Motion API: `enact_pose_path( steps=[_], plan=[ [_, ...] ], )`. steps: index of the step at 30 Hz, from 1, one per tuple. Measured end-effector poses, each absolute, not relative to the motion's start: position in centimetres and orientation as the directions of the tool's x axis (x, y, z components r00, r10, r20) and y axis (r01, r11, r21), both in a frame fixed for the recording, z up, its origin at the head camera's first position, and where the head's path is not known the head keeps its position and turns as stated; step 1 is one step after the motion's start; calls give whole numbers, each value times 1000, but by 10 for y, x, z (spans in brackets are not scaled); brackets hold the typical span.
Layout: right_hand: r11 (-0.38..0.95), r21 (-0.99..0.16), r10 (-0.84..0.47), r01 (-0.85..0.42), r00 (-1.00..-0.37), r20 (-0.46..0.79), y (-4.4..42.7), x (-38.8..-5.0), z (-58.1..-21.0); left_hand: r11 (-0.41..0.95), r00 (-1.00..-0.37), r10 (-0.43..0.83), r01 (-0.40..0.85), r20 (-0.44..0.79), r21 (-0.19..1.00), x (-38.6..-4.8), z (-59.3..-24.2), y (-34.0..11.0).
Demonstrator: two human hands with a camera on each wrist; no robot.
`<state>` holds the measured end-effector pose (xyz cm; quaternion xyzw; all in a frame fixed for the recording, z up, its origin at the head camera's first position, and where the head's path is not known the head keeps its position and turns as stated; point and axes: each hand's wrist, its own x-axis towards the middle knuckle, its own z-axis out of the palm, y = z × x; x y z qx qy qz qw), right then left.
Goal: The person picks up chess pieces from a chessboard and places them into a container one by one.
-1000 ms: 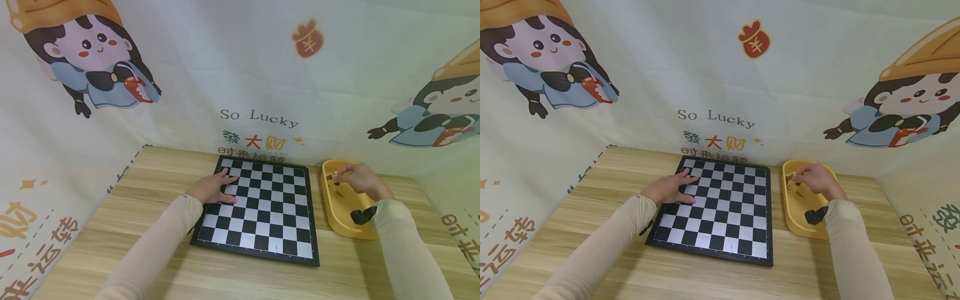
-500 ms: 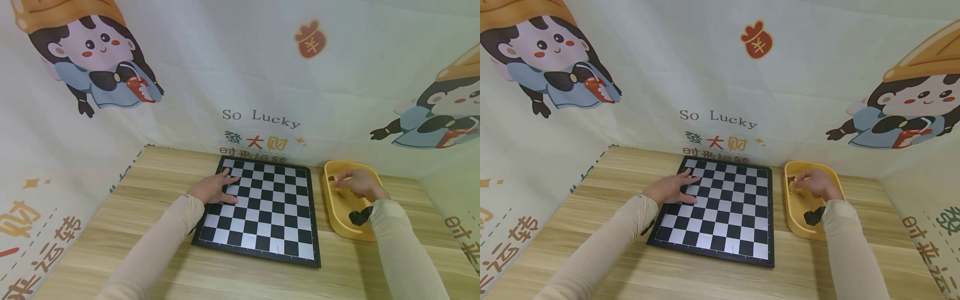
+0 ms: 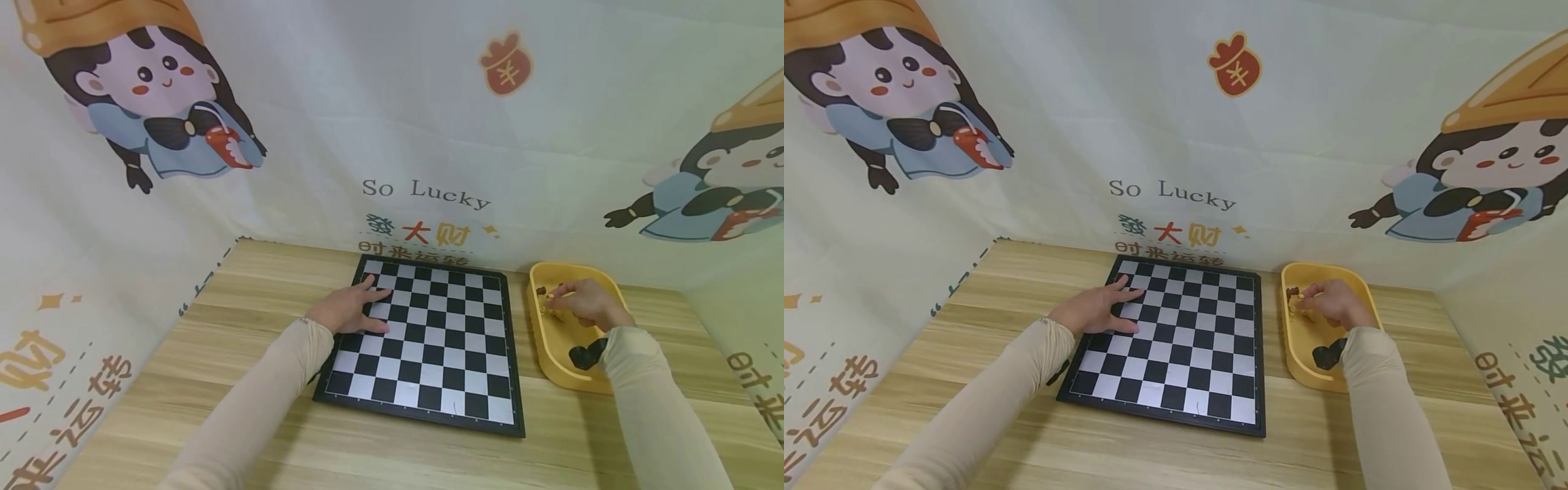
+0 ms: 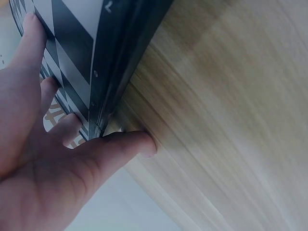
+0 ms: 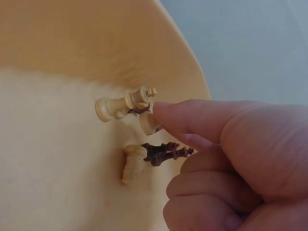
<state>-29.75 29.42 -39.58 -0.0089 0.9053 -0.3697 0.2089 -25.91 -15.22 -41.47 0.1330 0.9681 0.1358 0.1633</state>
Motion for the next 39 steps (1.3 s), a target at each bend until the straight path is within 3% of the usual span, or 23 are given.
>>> enact_pose_path(
  steps=[18, 39],
  plan=[
    [707, -693, -158, 143, -923, -351, 294, -296, -384, 932, -911, 298, 214, -285, 291, -262, -414, -152],
    [736, -675, -180, 44, -949, -258, 277, -289, -366, 932, -916, 290, 204, -277, 300, -262, -416, -153]
  ],
)
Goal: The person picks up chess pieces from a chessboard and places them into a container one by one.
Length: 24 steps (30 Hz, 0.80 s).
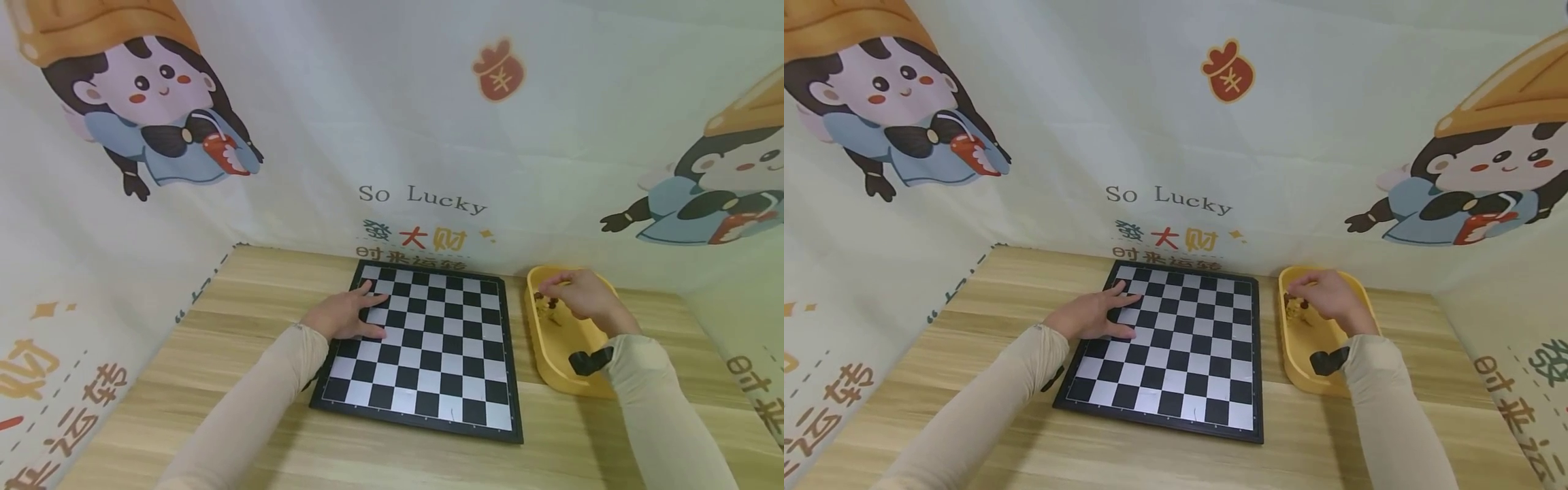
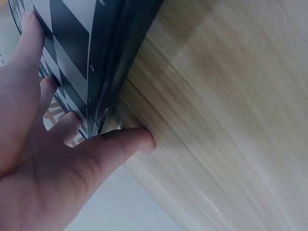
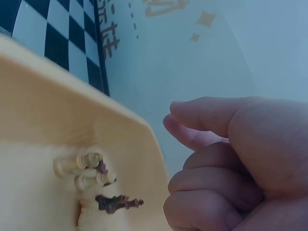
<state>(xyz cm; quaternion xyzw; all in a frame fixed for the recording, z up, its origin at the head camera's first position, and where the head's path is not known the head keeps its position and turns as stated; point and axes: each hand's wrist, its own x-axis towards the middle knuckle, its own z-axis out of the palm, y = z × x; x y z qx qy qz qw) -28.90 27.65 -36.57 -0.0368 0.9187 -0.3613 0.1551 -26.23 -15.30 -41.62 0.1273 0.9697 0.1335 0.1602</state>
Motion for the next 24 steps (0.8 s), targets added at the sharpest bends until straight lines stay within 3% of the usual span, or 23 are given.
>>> enact_pose_path(
  steps=[13, 24],
  plan=[
    [746, -665, -190, -33, -968, -165, 259, -279, -359, 925, -917, 293, 200, -270, 322, -262, -419, -150],
    [758, -642, -272, -116, -951, -149, 233, -273, -347, 913, -904, 302, 184, -301, 364, -269, -416, -156]
  ],
)
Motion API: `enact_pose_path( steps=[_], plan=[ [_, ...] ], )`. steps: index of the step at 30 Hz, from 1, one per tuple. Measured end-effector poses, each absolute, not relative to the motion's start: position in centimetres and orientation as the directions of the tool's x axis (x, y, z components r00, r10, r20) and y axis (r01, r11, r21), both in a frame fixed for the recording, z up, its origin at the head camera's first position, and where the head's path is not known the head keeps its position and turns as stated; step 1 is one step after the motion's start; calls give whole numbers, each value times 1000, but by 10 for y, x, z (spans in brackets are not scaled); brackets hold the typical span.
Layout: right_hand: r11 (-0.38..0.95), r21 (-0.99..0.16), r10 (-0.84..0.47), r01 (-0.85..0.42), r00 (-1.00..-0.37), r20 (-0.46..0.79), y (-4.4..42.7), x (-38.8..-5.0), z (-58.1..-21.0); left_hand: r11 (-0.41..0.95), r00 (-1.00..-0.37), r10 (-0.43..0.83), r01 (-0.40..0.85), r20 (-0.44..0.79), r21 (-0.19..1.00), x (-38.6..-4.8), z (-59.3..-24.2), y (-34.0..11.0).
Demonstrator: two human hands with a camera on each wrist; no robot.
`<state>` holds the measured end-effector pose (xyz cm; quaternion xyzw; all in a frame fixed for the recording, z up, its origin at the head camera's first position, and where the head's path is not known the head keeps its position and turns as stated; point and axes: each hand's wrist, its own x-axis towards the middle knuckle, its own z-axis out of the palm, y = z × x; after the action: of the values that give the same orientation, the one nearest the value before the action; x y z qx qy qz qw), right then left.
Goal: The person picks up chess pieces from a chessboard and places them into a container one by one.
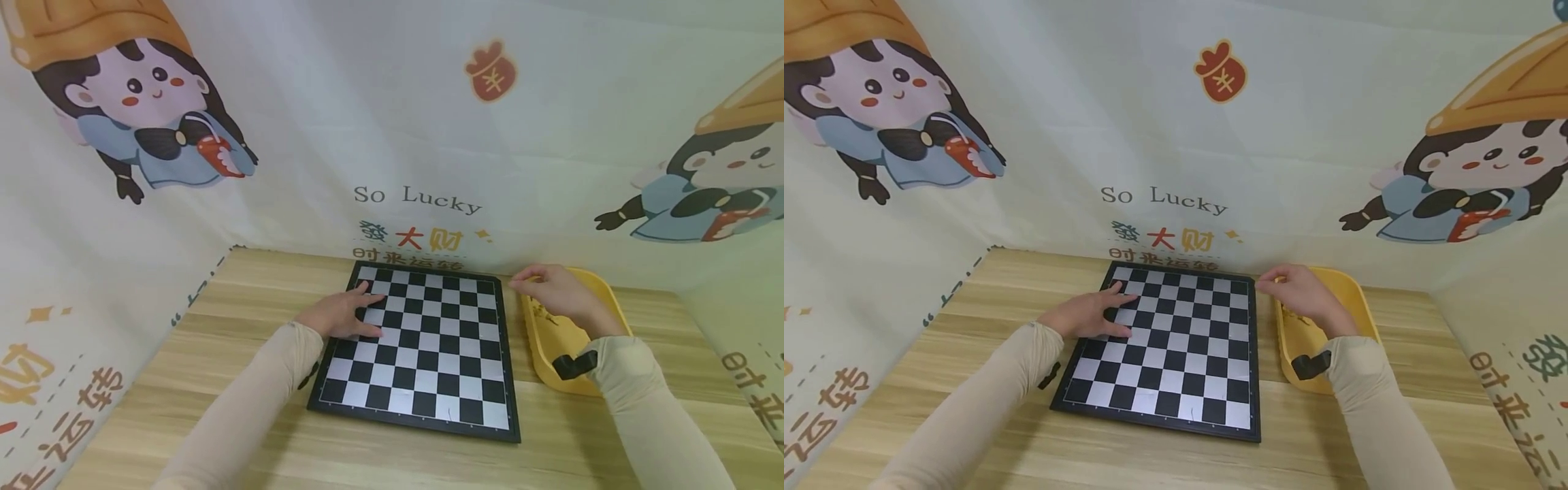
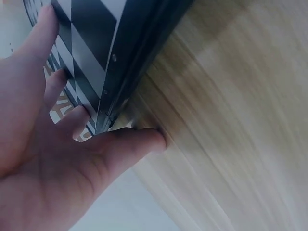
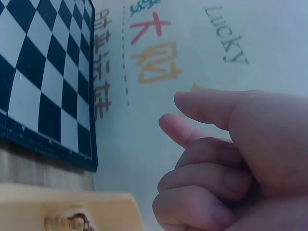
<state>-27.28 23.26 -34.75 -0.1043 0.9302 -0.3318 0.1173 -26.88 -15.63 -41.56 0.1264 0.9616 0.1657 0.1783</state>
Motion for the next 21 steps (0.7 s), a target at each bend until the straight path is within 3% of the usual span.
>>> enact_pose_path(
  steps=[5, 11, 21],
  plan=[
    [756, -641, -280, -127, -950, -141, 224, -268, -345, 883, -904, 313, 164, -291, 440, -274, -411, -160],
    [739, -662, -276, -125, -953, -128, 217, -267, -347, 857, -942, 279, 157, -186, 492, -276, -399, -163],
    [696, -711, -247, -102, -964, -103, 203, -270, -349, 923, -981, 145, 180, 126, 339, -280, -388, -146]
  ],
)
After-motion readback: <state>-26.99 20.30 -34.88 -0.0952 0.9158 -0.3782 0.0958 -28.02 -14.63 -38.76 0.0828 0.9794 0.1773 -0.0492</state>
